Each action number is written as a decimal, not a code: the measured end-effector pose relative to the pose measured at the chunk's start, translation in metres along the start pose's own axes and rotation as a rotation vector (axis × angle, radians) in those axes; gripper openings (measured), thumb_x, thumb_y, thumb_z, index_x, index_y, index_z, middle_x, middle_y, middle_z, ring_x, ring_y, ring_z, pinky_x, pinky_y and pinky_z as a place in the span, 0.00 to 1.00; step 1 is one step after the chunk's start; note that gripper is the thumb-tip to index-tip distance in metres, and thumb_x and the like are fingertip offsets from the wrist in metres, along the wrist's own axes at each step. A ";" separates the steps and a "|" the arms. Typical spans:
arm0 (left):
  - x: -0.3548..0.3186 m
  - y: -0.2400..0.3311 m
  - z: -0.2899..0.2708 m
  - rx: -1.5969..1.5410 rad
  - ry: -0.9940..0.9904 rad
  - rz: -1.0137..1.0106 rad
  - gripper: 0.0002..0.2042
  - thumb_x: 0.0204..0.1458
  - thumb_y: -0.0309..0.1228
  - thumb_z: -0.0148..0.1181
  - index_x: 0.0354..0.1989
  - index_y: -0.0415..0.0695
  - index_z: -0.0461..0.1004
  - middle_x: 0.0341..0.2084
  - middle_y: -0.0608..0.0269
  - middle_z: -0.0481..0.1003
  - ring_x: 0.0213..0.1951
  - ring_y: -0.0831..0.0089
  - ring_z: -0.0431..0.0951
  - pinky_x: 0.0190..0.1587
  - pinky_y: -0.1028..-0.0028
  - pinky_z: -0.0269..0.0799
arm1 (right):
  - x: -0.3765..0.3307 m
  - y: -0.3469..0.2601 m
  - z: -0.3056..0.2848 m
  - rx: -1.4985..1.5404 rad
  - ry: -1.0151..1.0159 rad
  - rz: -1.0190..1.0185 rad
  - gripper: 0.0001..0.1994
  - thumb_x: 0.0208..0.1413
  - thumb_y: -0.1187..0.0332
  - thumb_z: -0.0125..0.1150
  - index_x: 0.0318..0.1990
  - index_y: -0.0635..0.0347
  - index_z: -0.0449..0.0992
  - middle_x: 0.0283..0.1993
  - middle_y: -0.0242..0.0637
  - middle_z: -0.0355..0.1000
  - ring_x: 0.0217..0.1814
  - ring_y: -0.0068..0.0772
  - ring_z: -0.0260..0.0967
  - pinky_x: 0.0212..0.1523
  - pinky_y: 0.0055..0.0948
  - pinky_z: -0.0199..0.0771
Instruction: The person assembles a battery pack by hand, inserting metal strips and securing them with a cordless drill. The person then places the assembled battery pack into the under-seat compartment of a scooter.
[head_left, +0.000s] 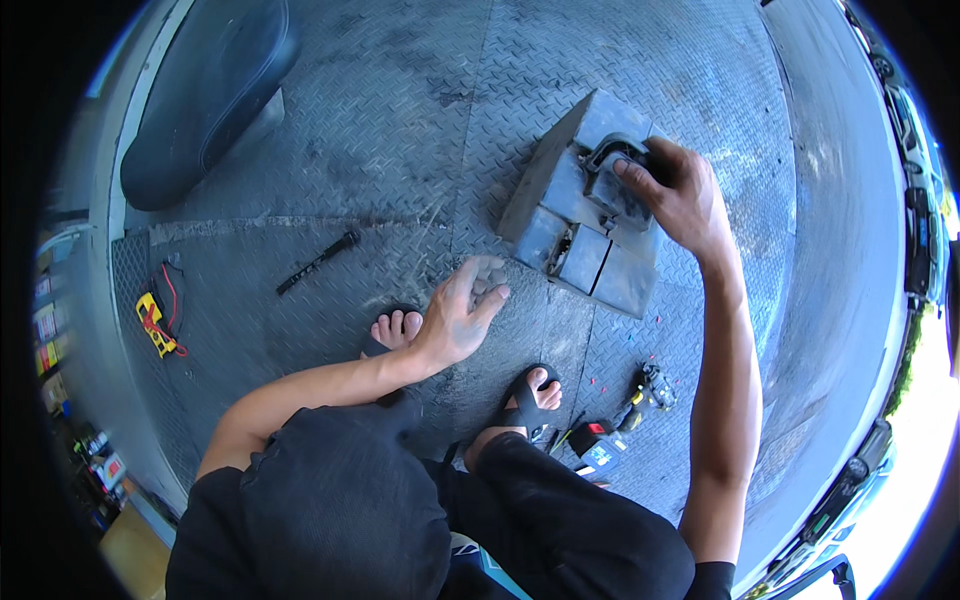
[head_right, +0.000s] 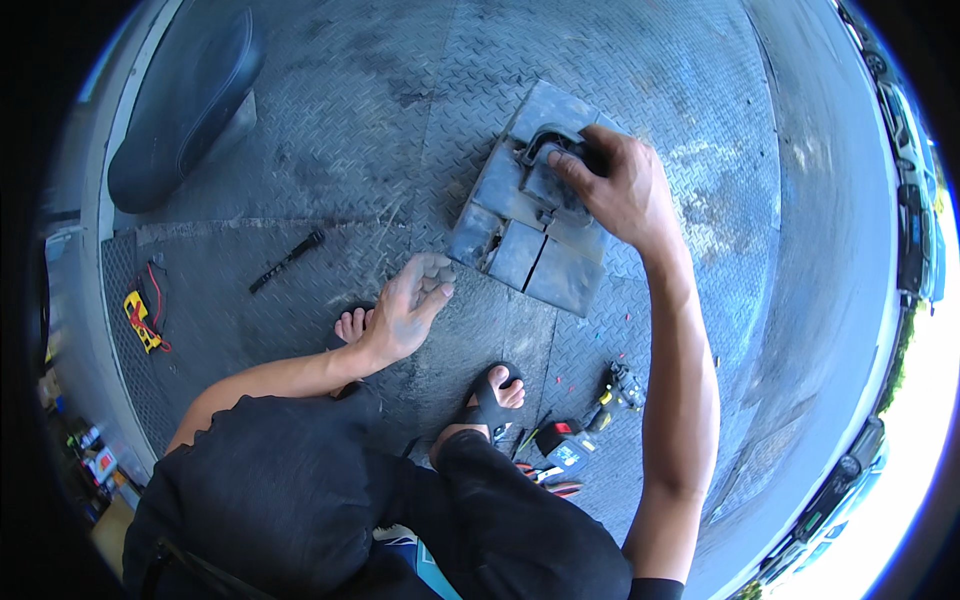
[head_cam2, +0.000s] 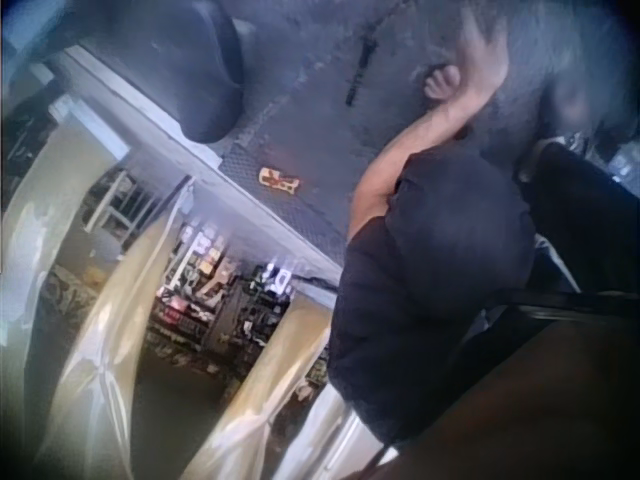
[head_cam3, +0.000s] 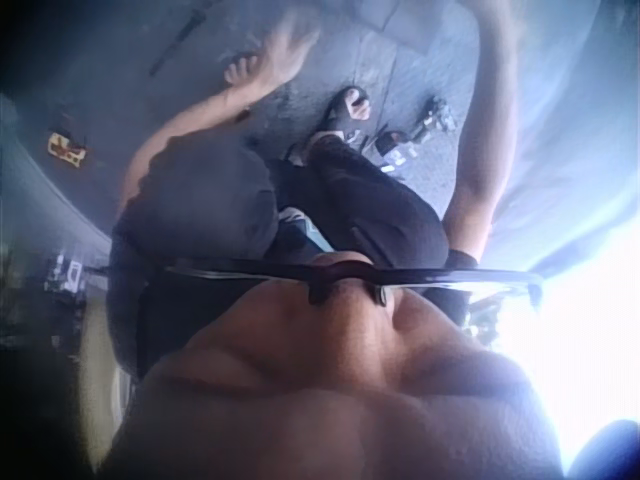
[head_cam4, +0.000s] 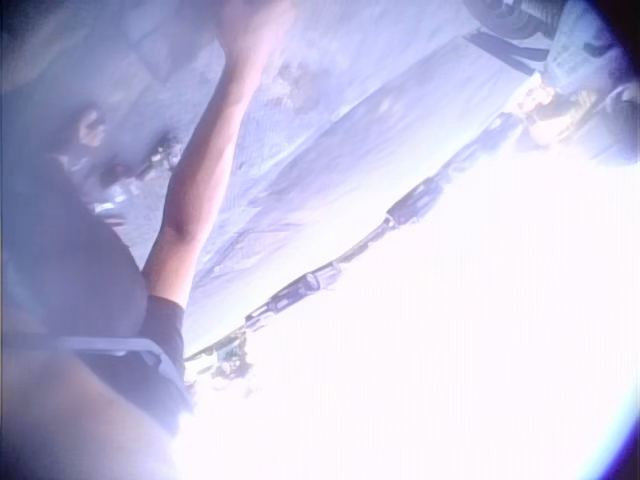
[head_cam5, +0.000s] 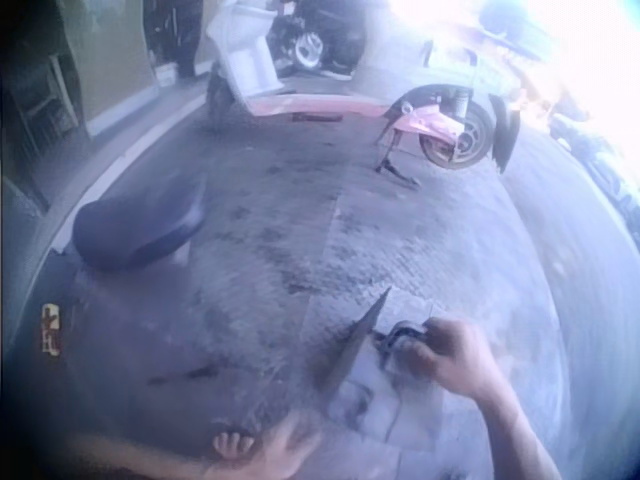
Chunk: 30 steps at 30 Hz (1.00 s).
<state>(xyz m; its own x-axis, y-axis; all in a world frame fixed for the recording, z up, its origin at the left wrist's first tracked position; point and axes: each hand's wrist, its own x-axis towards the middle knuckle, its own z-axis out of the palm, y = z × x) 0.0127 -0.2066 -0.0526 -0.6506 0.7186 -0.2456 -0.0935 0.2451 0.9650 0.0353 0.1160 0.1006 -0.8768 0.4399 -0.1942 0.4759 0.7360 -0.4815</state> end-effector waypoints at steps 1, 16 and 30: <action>0.007 0.003 0.003 0.018 0.039 0.066 0.19 0.69 0.31 0.66 0.62 0.34 0.73 0.42 0.50 0.84 0.41 0.61 0.86 0.48 0.61 0.82 | 0.000 -0.003 0.001 -0.030 -0.011 0.036 0.19 0.66 0.55 0.73 0.41 0.67 0.84 0.23 0.43 0.76 0.24 0.35 0.69 0.32 0.39 0.71; 0.028 0.266 -0.134 -0.096 -0.020 -0.269 0.05 0.71 0.24 0.58 0.47 0.36 0.78 0.39 0.59 0.82 0.41 0.76 0.81 0.49 0.72 0.79 | -0.015 -0.035 -0.012 -0.150 -0.332 -0.160 0.12 0.65 0.61 0.67 0.42 0.61 0.75 0.27 0.50 0.80 0.35 0.63 0.82 0.51 0.57 0.80; 0.020 0.565 -0.026 0.121 -0.408 -0.193 0.13 0.65 0.32 0.71 0.55 0.44 0.81 0.43 0.60 0.81 0.41 0.69 0.83 0.45 0.67 0.81 | 0.021 -0.058 -0.008 0.030 -0.814 0.445 0.26 0.65 0.50 0.67 0.62 0.61 0.84 0.68 0.53 0.80 0.71 0.54 0.78 0.71 0.48 0.79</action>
<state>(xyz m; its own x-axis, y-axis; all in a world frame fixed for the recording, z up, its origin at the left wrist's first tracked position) -0.0730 -0.0710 0.4898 -0.2785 0.8436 -0.4592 -0.0795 0.4562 0.8863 -0.0098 0.0865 0.1315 -0.3970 0.1736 -0.9012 0.7884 0.5672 -0.2380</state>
